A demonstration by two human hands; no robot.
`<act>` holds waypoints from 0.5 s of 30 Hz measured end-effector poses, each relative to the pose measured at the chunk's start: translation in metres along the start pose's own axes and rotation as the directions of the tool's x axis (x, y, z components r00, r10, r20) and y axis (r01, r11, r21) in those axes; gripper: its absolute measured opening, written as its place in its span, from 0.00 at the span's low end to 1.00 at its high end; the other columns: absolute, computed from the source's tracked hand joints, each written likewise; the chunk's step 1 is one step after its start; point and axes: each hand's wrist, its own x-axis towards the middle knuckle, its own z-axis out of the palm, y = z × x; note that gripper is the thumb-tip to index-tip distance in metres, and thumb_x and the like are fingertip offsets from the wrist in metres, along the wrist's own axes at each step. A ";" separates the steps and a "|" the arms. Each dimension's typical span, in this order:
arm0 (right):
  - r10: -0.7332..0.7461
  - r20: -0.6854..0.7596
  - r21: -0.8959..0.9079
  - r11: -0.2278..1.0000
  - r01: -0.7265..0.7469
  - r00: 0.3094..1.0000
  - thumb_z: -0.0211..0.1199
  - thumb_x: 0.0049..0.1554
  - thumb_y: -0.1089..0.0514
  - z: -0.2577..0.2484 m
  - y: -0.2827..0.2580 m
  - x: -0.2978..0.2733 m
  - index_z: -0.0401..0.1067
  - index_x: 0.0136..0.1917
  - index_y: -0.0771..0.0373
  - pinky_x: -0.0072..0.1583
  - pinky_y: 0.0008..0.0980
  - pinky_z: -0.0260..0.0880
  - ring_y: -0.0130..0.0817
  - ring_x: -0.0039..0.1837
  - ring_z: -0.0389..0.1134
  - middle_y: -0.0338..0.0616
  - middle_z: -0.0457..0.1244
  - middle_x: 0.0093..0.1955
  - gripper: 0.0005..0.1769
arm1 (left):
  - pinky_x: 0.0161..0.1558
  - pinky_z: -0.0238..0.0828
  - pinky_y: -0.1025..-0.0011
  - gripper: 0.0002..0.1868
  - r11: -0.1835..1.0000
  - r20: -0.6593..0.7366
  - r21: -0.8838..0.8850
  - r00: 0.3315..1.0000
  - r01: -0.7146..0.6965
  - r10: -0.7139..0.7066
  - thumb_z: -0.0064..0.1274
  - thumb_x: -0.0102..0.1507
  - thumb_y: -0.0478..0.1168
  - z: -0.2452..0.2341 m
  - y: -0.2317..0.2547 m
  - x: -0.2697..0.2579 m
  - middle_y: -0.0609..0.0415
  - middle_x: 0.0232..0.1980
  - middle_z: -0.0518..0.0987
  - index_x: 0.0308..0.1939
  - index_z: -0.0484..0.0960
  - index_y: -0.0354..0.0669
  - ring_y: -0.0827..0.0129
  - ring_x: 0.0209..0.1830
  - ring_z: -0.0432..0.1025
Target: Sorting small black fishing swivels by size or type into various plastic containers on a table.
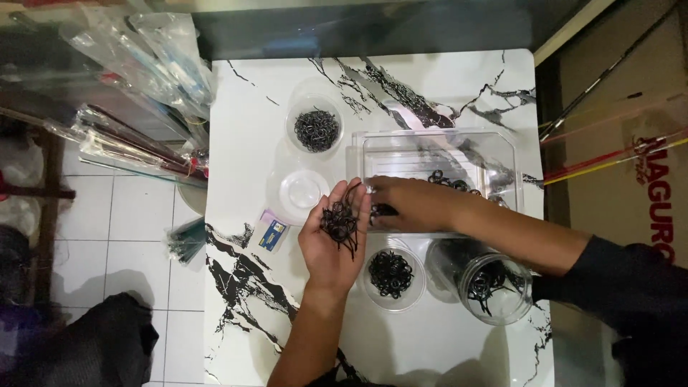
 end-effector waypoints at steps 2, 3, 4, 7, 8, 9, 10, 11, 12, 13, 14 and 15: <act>-0.007 0.017 -0.029 1.000 0.008 1.000 0.63 0.59 0.50 0.007 0.017 0.005 0.75 0.62 0.65 0.62 0.55 0.73 0.63 0.68 0.66 0.59 0.62 0.67 0.22 | 0.76 0.65 0.55 0.24 1.000 -0.004 0.014 1.000 0.000 0.000 0.43 0.72 0.44 0.001 0.000 0.001 0.35 0.67 0.74 0.66 0.71 0.28 0.53 0.65 0.72; -0.017 0.033 -0.064 0.998 0.019 0.999 0.64 0.59 0.49 0.012 0.025 0.008 0.76 0.60 0.62 0.62 0.51 0.74 0.58 0.68 0.66 0.53 0.63 0.65 0.20 | 0.76 0.65 0.55 0.24 1.000 -0.003 0.025 1.000 -0.003 0.003 0.42 0.72 0.44 0.001 0.000 0.001 0.36 0.68 0.74 0.66 0.71 0.29 0.54 0.66 0.71; -0.017 0.037 -0.062 0.998 0.020 0.999 0.64 0.59 0.49 0.015 0.028 0.009 0.76 0.60 0.62 0.62 0.51 0.74 0.58 0.68 0.66 0.53 0.63 0.65 0.20 | 0.76 0.65 0.55 0.24 1.000 -0.007 0.023 1.000 -0.004 0.004 0.42 0.72 0.44 0.001 0.000 0.001 0.36 0.68 0.74 0.66 0.71 0.29 0.54 0.66 0.71; -0.012 0.018 -0.070 0.997 0.013 1.000 0.65 0.58 0.49 0.020 0.036 0.015 0.75 0.61 0.64 0.61 0.50 0.75 0.56 0.66 0.65 0.51 0.62 0.62 0.23 | 0.77 0.63 0.54 0.25 1.000 -0.001 0.009 1.000 -0.007 0.007 0.43 0.71 0.44 0.001 -0.001 0.003 0.34 0.69 0.73 0.65 0.71 0.27 0.52 0.67 0.70; -0.004 0.028 -0.064 0.998 0.006 1.000 0.67 0.56 0.50 0.021 0.039 0.018 0.75 0.59 0.65 0.60 0.52 0.75 0.58 0.65 0.67 0.54 0.63 0.61 0.23 | 0.77 0.63 0.54 0.25 1.000 0.004 0.022 1.000 -0.006 0.006 0.43 0.71 0.44 0.001 -0.001 0.003 0.34 0.69 0.73 0.65 0.72 0.27 0.52 0.68 0.70; 0.004 0.037 -0.058 0.998 -0.002 0.999 0.68 0.55 0.50 0.022 0.042 0.020 0.75 0.58 0.66 0.60 0.53 0.75 0.61 0.64 0.68 0.57 0.64 0.60 0.23 | 0.77 0.63 0.54 0.24 0.999 0.009 0.036 1.000 -0.005 0.004 0.43 0.71 0.44 0.001 -0.001 0.004 0.34 0.69 0.73 0.64 0.72 0.27 0.51 0.68 0.70; 0.005 0.038 -0.054 0.999 -0.003 0.999 0.68 0.55 0.50 0.023 0.041 0.021 0.75 0.58 0.66 0.60 0.53 0.75 0.61 0.64 0.68 0.57 0.64 0.60 0.23 | 0.77 0.63 0.54 0.24 0.999 0.005 0.038 1.000 -0.003 0.003 0.43 0.71 0.44 -0.001 -0.001 0.005 0.34 0.69 0.73 0.64 0.72 0.27 0.51 0.68 0.70; 0.062 0.071 -0.035 0.998 -0.060 0.996 0.68 0.55 0.49 0.024 0.040 0.021 0.76 0.56 0.65 0.58 0.54 0.76 0.59 0.60 0.70 0.56 0.66 0.56 0.21 | 0.77 0.62 0.54 0.24 0.999 0.005 0.042 1.000 -0.007 0.007 0.43 0.71 0.44 -0.002 -0.001 0.005 0.33 0.69 0.73 0.64 0.72 0.27 0.51 0.68 0.70; 0.118 0.104 -0.023 0.993 -0.116 0.988 0.67 0.56 0.48 0.023 0.040 0.021 0.76 0.54 0.63 0.56 0.54 0.76 0.58 0.56 0.72 0.54 0.68 0.51 0.19 | 0.78 0.62 0.53 0.24 0.999 0.009 0.044 1.000 -0.011 0.011 0.44 0.71 0.45 -0.003 -0.001 0.007 0.33 0.69 0.73 0.63 0.72 0.27 0.51 0.68 0.69; 0.119 0.103 -0.023 0.993 -0.117 0.988 0.67 0.56 0.48 0.023 0.041 0.022 0.76 0.54 0.63 0.56 0.54 0.76 0.58 0.56 0.72 0.54 0.68 0.51 0.19 | 0.78 0.62 0.53 0.24 0.999 0.010 0.044 1.000 -0.011 0.010 0.44 0.71 0.45 -0.002 -0.001 0.009 0.33 0.69 0.73 0.63 0.72 0.27 0.51 0.68 0.69; 0.140 0.119 -0.012 0.990 -0.140 0.983 0.66 0.56 0.47 0.024 0.040 0.024 0.75 0.52 0.63 0.54 0.54 0.76 0.58 0.54 0.73 0.54 0.69 0.49 0.18 | 0.77 0.62 0.53 0.24 0.999 0.019 0.047 1.000 -0.014 0.013 0.44 0.71 0.44 -0.003 -0.001 0.010 0.33 0.69 0.73 0.63 0.73 0.27 0.51 0.68 0.69; 0.162 0.136 -0.001 0.987 -0.163 0.977 0.65 0.57 0.46 0.026 0.040 0.025 0.75 0.50 0.63 0.52 0.54 0.76 0.58 0.51 0.74 0.54 0.69 0.47 0.18 | 0.77 0.62 0.53 0.24 0.999 0.027 0.050 1.000 -0.017 0.015 0.44 0.71 0.44 -0.004 0.000 0.010 0.33 0.68 0.73 0.62 0.73 0.27 0.50 0.68 0.69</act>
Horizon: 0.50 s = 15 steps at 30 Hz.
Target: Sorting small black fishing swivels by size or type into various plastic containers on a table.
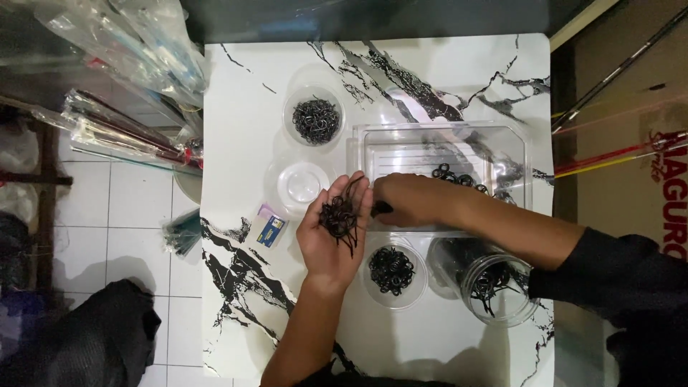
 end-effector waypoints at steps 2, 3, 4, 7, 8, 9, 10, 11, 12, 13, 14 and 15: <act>0.007 0.000 0.000 1.000 -0.007 1.000 0.64 0.58 0.46 0.000 -0.002 0.000 0.75 0.48 0.63 0.50 0.53 0.76 0.57 0.49 0.75 0.54 0.70 0.44 0.17 | 0.78 0.60 0.53 0.24 1.000 0.000 0.009 1.000 -0.005 0.005 0.43 0.71 0.44 -0.001 0.000 0.001 0.33 0.69 0.72 0.63 0.73 0.26 0.50 0.70 0.68; 0.012 0.002 -0.004 1.000 -0.012 1.000 0.63 0.58 0.46 0.000 -0.003 0.000 0.75 0.46 0.63 0.49 0.52 0.76 0.57 0.47 0.75 0.53 0.70 0.42 0.16 | 0.79 0.59 0.53 0.24 1.000 0.002 0.015 1.000 -0.012 0.012 0.42 0.71 0.45 0.000 0.000 0.001 0.32 0.70 0.71 0.64 0.72 0.26 0.50 0.71 0.67; 0.012 0.002 -0.004 1.000 -0.012 1.000 0.63 0.58 0.46 -0.005 -0.008 -0.001 0.75 0.46 0.63 0.49 0.52 0.76 0.57 0.47 0.75 0.53 0.70 0.42 0.16 | 0.79 0.59 0.53 0.24 1.000 0.002 0.016 1.000 -0.012 0.012 0.42 0.71 0.45 -0.001 0.000 0.001 0.32 0.70 0.71 0.64 0.72 0.26 0.50 0.71 0.67; 0.034 0.050 0.041 0.999 -0.036 0.998 0.61 0.58 0.48 -0.016 -0.018 -0.007 0.78 0.49 0.61 0.53 0.55 0.74 0.61 0.51 0.75 0.57 0.72 0.46 0.16 | 0.79 0.59 0.53 0.24 1.000 0.015 0.022 1.000 -0.011 0.011 0.42 0.71 0.45 -0.002 0.001 0.001 0.32 0.71 0.71 0.63 0.72 0.27 0.50 0.71 0.67; 0.055 0.039 0.112 0.992 -0.059 0.998 0.61 0.59 0.50 -0.018 -0.020 -0.011 0.79 0.49 0.62 0.54 0.54 0.74 0.59 0.52 0.75 0.56 0.72 0.46 0.14 | 0.79 0.59 0.53 0.24 1.000 0.011 0.021 1.000 -0.016 0.016 0.42 0.71 0.45 -0.002 0.001 0.000 0.32 0.71 0.71 0.64 0.72 0.27 0.50 0.71 0.67; 0.080 0.026 0.182 0.980 -0.083 0.996 0.60 0.59 0.52 -0.020 -0.021 -0.016 0.79 0.49 0.62 0.56 0.52 0.75 0.56 0.53 0.76 0.55 0.73 0.47 0.13 | 0.79 0.58 0.53 0.24 1.000 0.010 0.020 1.000 -0.018 0.018 0.42 0.72 0.45 -0.001 0.001 0.000 0.33 0.71 0.71 0.64 0.71 0.27 0.50 0.71 0.67; 0.083 0.023 0.181 0.980 -0.086 0.996 0.60 0.59 0.52 -0.020 -0.021 -0.018 0.79 0.49 0.62 0.56 0.52 0.75 0.56 0.53 0.76 0.55 0.73 0.47 0.13 | 0.79 0.58 0.53 0.24 1.000 0.013 0.020 1.000 -0.015 0.015 0.42 0.72 0.45 -0.001 0.000 0.000 0.33 0.71 0.71 0.64 0.71 0.27 0.50 0.71 0.67; 0.078 -0.009 0.250 0.965 -0.073 0.997 0.61 0.59 0.55 -0.020 -0.021 -0.019 0.79 0.51 0.65 0.57 0.55 0.74 0.58 0.55 0.75 0.58 0.72 0.49 0.13 | 0.80 0.58 0.53 0.24 1.000 0.014 0.022 1.000 -0.016 0.016 0.41 0.72 0.45 0.000 0.001 -0.001 0.33 0.71 0.71 0.64 0.71 0.27 0.50 0.72 0.67; 0.075 -0.042 0.317 0.947 -0.058 0.996 0.61 0.59 0.57 -0.020 -0.022 -0.021 0.79 0.52 0.68 0.58 0.57 0.73 0.60 0.56 0.74 0.61 0.72 0.50 0.14 | 0.80 0.57 0.53 0.24 1.000 0.015 0.024 1.000 -0.018 0.018 0.41 0.72 0.45 0.000 0.001 -0.001 0.33 0.71 0.71 0.64 0.71 0.27 0.50 0.72 0.66; 0.076 -0.047 0.313 0.948 -0.058 0.996 0.61 0.59 0.57 -0.018 -0.018 -0.021 0.79 0.52 0.68 0.58 0.57 0.73 0.60 0.56 0.74 0.61 0.72 0.50 0.14 | 0.80 0.57 0.53 0.24 1.000 0.022 0.023 1.000 -0.017 0.016 0.41 0.72 0.45 0.003 0.001 -0.003 0.33 0.71 0.71 0.64 0.71 0.27 0.50 0.72 0.66; 0.090 -0.076 0.341 0.938 -0.059 0.993 0.63 0.59 0.56 -0.017 -0.014 -0.022 0.80 0.52 0.67 0.59 0.57 0.72 0.58 0.57 0.74 0.59 0.72 0.50 0.14 | 0.80 0.57 0.53 0.25 1.000 0.007 0.023 1.000 -0.019 0.019 0.41 0.72 0.45 0.006 0.000 -0.005 0.33 0.71 0.71 0.64 0.71 0.26 0.50 0.72 0.66; 0.106 -0.104 0.371 0.927 -0.060 0.989 0.65 0.59 0.55 -0.015 -0.009 -0.023 0.80 0.53 0.66 0.59 0.56 0.72 0.56 0.57 0.74 0.57 0.73 0.50 0.14 | 0.80 0.57 0.53 0.25 1.000 -0.010 0.023 1.000 -0.019 0.020 0.41 0.71 0.45 0.009 0.000 -0.007 0.33 0.71 0.71 0.65 0.71 0.26 0.49 0.72 0.66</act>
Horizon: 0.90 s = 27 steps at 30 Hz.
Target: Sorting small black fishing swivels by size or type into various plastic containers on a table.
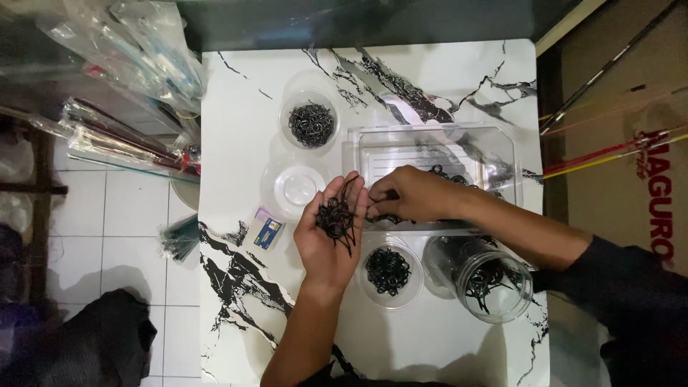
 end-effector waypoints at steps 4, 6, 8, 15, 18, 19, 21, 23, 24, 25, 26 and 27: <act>-0.001 -0.112 0.104 0.995 0.013 0.994 0.69 0.58 0.54 -0.009 -0.025 -0.018 0.83 0.47 0.60 0.53 0.41 0.73 0.37 0.46 0.71 0.45 0.71 0.38 0.09 | 0.81 0.57 0.53 0.26 1.000 0.017 0.009 1.000 -0.004 0.004 0.42 0.71 0.44 0.005 -0.004 -0.003 0.33 0.72 0.69 0.66 0.69 0.26 0.48 0.73 0.65; -0.007 -0.181 0.135 0.990 0.032 0.983 0.71 0.56 0.54 -0.015 -0.040 -0.033 0.83 0.47 0.60 0.52 0.39 0.73 0.33 0.44 0.68 0.43 0.71 0.36 0.08 | 0.80 0.58 0.54 0.25 1.000 0.017 -0.025 1.000 -0.013 0.014 0.40 0.72 0.44 0.007 -0.007 -0.003 0.33 0.72 0.70 0.66 0.70 0.25 0.49 0.73 0.66; -0.017 -0.236 0.142 0.988 0.052 0.972 0.71 0.56 0.56 -0.020 -0.035 -0.037 0.83 0.47 0.61 0.51 0.38 0.72 0.33 0.43 0.68 0.43 0.71 0.36 0.08 | 0.80 0.57 0.53 0.26 0.999 0.018 -0.020 0.999 -0.040 0.041 0.40 0.71 0.44 0.010 -0.008 -0.006 0.33 0.72 0.70 0.66 0.70 0.25 0.49 0.73 0.66; -0.031 -0.457 0.237 0.959 0.155 0.889 0.73 0.56 0.60 -0.032 -0.046 -0.082 0.83 0.50 0.63 0.48 0.28 0.71 0.27 0.40 0.68 0.41 0.72 0.35 0.09 | 0.75 0.65 0.52 0.24 0.997 0.035 -0.070 0.999 -0.022 0.024 0.38 0.71 0.44 0.026 -0.022 -0.009 0.35 0.68 0.74 0.63 0.74 0.28 0.50 0.68 0.71; -0.139 -0.508 0.141 0.960 0.241 0.850 0.74 0.54 0.59 -0.022 -0.063 -0.103 0.84 0.50 0.61 0.51 0.33 0.74 0.30 0.44 0.70 0.42 0.74 0.38 0.10 | 0.70 0.70 0.53 0.23 0.997 0.053 -0.039 0.997 0.059 -0.057 0.42 0.71 0.43 0.035 -0.043 -0.016 0.36 0.64 0.77 0.62 0.75 0.28 0.52 0.63 0.73; -0.140 -0.524 0.134 0.961 0.243 0.840 0.74 0.54 0.59 -0.016 -0.065 -0.108 0.84 0.50 0.61 0.51 0.33 0.74 0.30 0.44 0.70 0.42 0.74 0.38 0.10 | 0.70 0.70 0.53 0.23 0.997 0.069 -0.033 0.995 0.068 -0.066 0.42 0.71 0.43 0.030 -0.050 -0.013 0.36 0.64 0.77 0.62 0.75 0.28 0.52 0.63 0.73; -0.277 -0.578 -0.127 0.960 0.251 0.768 0.73 0.55 0.57 -0.004 -0.069 -0.117 0.83 0.52 0.58 0.54 0.43 0.76 0.46 0.52 0.77 0.48 0.75 0.45 0.11 | 0.66 0.74 0.52 0.22 0.990 0.061 -0.042 0.989 0.135 -0.132 0.44 0.70 0.43 0.020 -0.065 -0.009 0.41 0.57 0.81 0.60 0.78 0.29 0.58 0.52 0.76; -0.339 -0.573 -0.222 0.940 0.257 0.746 0.71 0.56 0.56 0.007 -0.071 -0.121 0.82 0.52 0.57 0.55 0.44 0.76 0.49 0.52 0.77 0.47 0.75 0.46 0.10 | 0.62 0.76 0.55 0.18 0.983 0.056 -0.041 0.983 0.176 -0.174 0.47 0.70 0.44 0.036 -0.070 -0.032 0.44 0.52 0.81 0.56 0.80 0.33 0.61 0.48 0.76; -0.399 -0.553 -0.310 0.913 0.264 0.731 0.69 0.58 0.55 0.013 -0.073 -0.121 0.81 0.52 0.57 0.55 0.44 0.75 0.51 0.52 0.76 0.46 0.74 0.47 0.09 | 0.58 0.78 0.59 0.15 0.977 0.040 -0.045 0.977 0.210 -0.208 0.50 0.69 0.44 0.044 -0.071 -0.043 0.47 0.48 0.82 0.52 0.82 0.36 0.63 0.44 0.76; -0.404 -0.558 -0.319 0.911 0.263 0.725 0.69 0.58 0.55 0.019 -0.066 -0.118 0.81 0.52 0.57 0.55 0.44 0.75 0.51 0.52 0.76 0.46 0.74 0.47 0.09 | 0.58 0.78 0.59 0.15 0.976 0.052 -0.042 0.976 0.212 -0.210 0.50 0.69 0.44 0.040 -0.072 -0.042 0.47 0.48 0.82 0.52 0.82 0.36 0.63 0.44 0.76; -0.467 -0.553 -0.381 0.878 0.288 0.690 0.69 0.58 0.56 0.026 -0.059 -0.116 0.81 0.53 0.57 0.55 0.42 0.75 0.50 0.53 0.75 0.46 0.73 0.48 0.09 | 0.53 0.80 0.62 0.14 0.970 0.056 -0.040 0.970 0.240 -0.238 0.52 0.69 0.45 0.035 -0.074 -0.042 0.50 0.44 0.82 0.49 0.83 0.39 0.66 0.39 0.76; -0.527 -0.543 -0.443 0.841 0.311 0.653 0.68 0.59 0.57 0.033 -0.051 -0.113 0.80 0.54 0.57 0.55 0.40 0.75 0.49 0.53 0.74 0.47 0.72 0.49 0.09 | 0.49 0.81 0.65 0.13 0.962 0.059 -0.038 0.962 0.269 -0.266 0.53 0.68 0.47 0.030 -0.076 -0.041 0.53 0.41 0.82 0.46 0.84 0.41 0.69 0.34 0.76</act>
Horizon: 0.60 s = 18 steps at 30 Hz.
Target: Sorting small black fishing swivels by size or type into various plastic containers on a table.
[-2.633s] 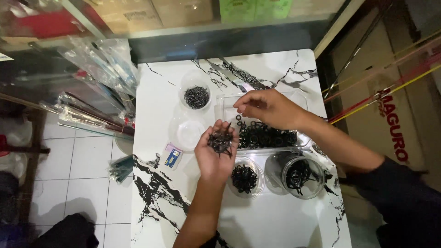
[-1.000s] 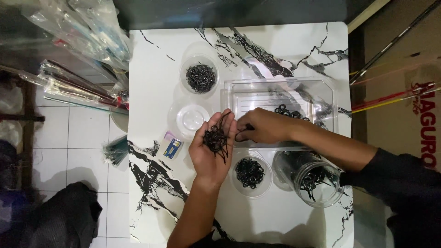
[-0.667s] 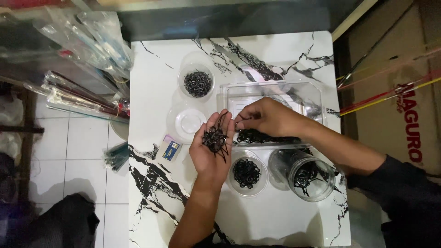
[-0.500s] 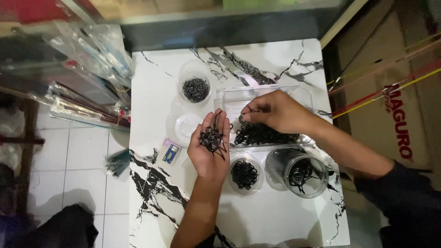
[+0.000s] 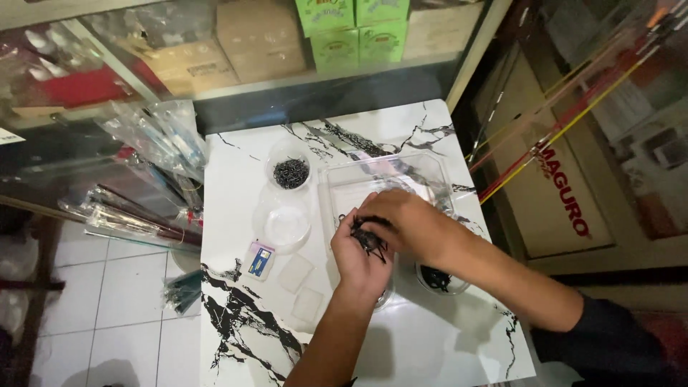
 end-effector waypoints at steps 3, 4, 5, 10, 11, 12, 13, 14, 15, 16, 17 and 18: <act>-0.029 0.072 -0.061 0.998 0.034 0.997 0.65 0.60 0.57 -0.017 -0.029 -0.014 0.79 0.56 0.61 0.56 0.42 0.75 0.51 0.55 0.72 0.51 0.71 0.51 0.11 | 0.39 0.78 0.79 0.17 0.998 0.026 0.055 1.000 0.005 -0.006 0.49 0.70 0.47 0.022 -0.007 -0.035 0.58 0.39 0.80 0.53 0.84 0.40 0.76 0.31 0.74; -0.032 0.071 -0.063 0.997 0.037 0.997 0.65 0.60 0.57 -0.019 -0.033 -0.017 0.79 0.56 0.61 0.56 0.42 0.75 0.51 0.55 0.72 0.51 0.71 0.51 0.11 | 0.39 0.78 0.79 0.17 0.998 0.029 0.055 1.000 0.003 -0.005 0.49 0.70 0.47 0.022 -0.008 -0.038 0.58 0.39 0.80 0.53 0.84 0.40 0.76 0.31 0.74; -0.032 0.080 -0.062 0.997 0.037 0.996 0.64 0.62 0.56 -0.019 -0.038 -0.021 0.79 0.57 0.62 0.58 0.41 0.74 0.51 0.57 0.72 0.51 0.70 0.53 0.12 | 0.37 0.77 0.83 0.17 0.997 0.032 0.070 0.999 0.010 -0.013 0.48 0.70 0.48 0.020 -0.008 -0.042 0.58 0.40 0.81 0.53 0.85 0.42 0.77 0.31 0.74; -0.023 0.078 -0.039 0.999 0.026 0.997 0.60 0.64 0.56 -0.033 -0.056 -0.037 0.78 0.60 0.67 0.64 0.43 0.71 0.52 0.66 0.70 0.55 0.69 0.60 0.16 | 0.39 0.80 0.76 0.12 0.999 0.030 0.043 0.999 0.013 -0.014 0.49 0.69 0.45 -0.025 -0.001 -0.022 0.56 0.38 0.81 0.46 0.84 0.44 0.71 0.32 0.73; -0.054 -0.017 -0.018 0.998 0.054 0.998 0.62 0.63 0.57 -0.036 -0.059 -0.040 0.78 0.60 0.67 0.63 0.47 0.71 0.55 0.64 0.70 0.57 0.69 0.60 0.15 | 0.45 0.80 0.72 0.12 1.000 0.045 0.028 0.999 0.002 -0.004 0.48 0.70 0.44 -0.024 -0.001 -0.027 0.55 0.41 0.81 0.48 0.82 0.40 0.69 0.37 0.74; -0.082 -0.112 0.000 0.997 0.083 0.990 0.64 0.62 0.59 -0.039 -0.061 -0.043 0.79 0.59 0.67 0.61 0.50 0.71 0.58 0.62 0.70 0.58 0.70 0.59 0.15 | 0.51 0.80 0.68 0.13 1.000 0.060 0.012 0.998 -0.008 0.007 0.46 0.70 0.42 -0.023 0.000 -0.032 0.54 0.44 0.80 0.50 0.81 0.37 0.66 0.42 0.75; -0.081 -0.107 0.006 0.997 0.082 0.991 0.64 0.62 0.59 -0.041 -0.061 -0.048 0.79 0.59 0.67 0.61 0.50 0.71 0.58 0.62 0.70 0.58 0.70 0.59 0.15 | 0.51 0.80 0.68 0.13 1.000 0.053 0.009 0.999 -0.011 0.011 0.46 0.70 0.42 -0.019 -0.001 -0.042 0.54 0.44 0.80 0.50 0.81 0.37 0.66 0.42 0.75; -0.048 -0.154 -0.024 0.999 0.045 0.987 0.64 0.62 0.58 -0.042 -0.061 -0.052 0.79 0.58 0.64 0.61 0.48 0.71 0.54 0.61 0.70 0.53 0.70 0.59 0.13 | 0.58 0.77 0.62 0.16 0.999 0.064 0.027 0.998 -0.022 0.020 0.45 0.71 0.41 -0.014 0.000 -0.052 0.45 0.51 0.80 0.54 0.80 0.33 0.59 0.50 0.75; -0.017 -0.199 -0.050 0.999 0.007 0.980 0.65 0.61 0.57 -0.043 -0.062 -0.056 0.80 0.57 0.60 0.60 0.46 0.70 0.51 0.60 0.70 0.48 0.70 0.59 0.12 | 0.65 0.75 0.56 0.18 0.998 0.074 0.044 0.997 -0.034 0.030 0.43 0.72 0.40 -0.009 0.000 -0.062 0.37 0.59 0.79 0.57 0.78 0.29 0.52 0.58 0.75; -0.015 -0.192 -0.042 0.999 0.007 0.981 0.65 0.61 0.57 -0.041 -0.064 -0.060 0.80 0.57 0.60 0.60 0.46 0.70 0.51 0.60 0.70 0.48 0.70 0.59 0.12 | 0.65 0.75 0.56 0.18 0.998 0.065 0.040 0.997 -0.038 0.036 0.43 0.72 0.40 -0.010 0.001 -0.067 0.37 0.59 0.79 0.57 0.78 0.29 0.52 0.58 0.75; 0.013 -0.182 -0.036 0.999 -0.020 0.983 0.67 0.60 0.58 -0.039 -0.066 -0.064 0.81 0.56 0.61 0.59 0.48 0.70 0.52 0.58 0.71 0.49 0.71 0.57 0.12 | 0.65 0.74 0.55 0.19 0.997 0.076 0.067 0.996 -0.040 0.035 0.42 0.72 0.41 -0.010 0.000 -0.071 0.35 0.62 0.78 0.58 0.77 0.28 0.50 0.62 0.74; 0.041 -0.173 -0.030 0.998 -0.047 0.984 0.68 0.58 0.58 -0.038 -0.068 -0.068 0.81 0.55 0.62 0.58 0.49 0.70 0.53 0.57 0.71 0.51 0.71 0.54 0.12 | 0.65 0.74 0.54 0.20 0.995 0.087 0.093 0.996 -0.042 0.034 0.40 0.72 0.42 -0.010 0.000 -0.074 0.33 0.65 0.77 0.59 0.76 0.27 0.49 0.65 0.73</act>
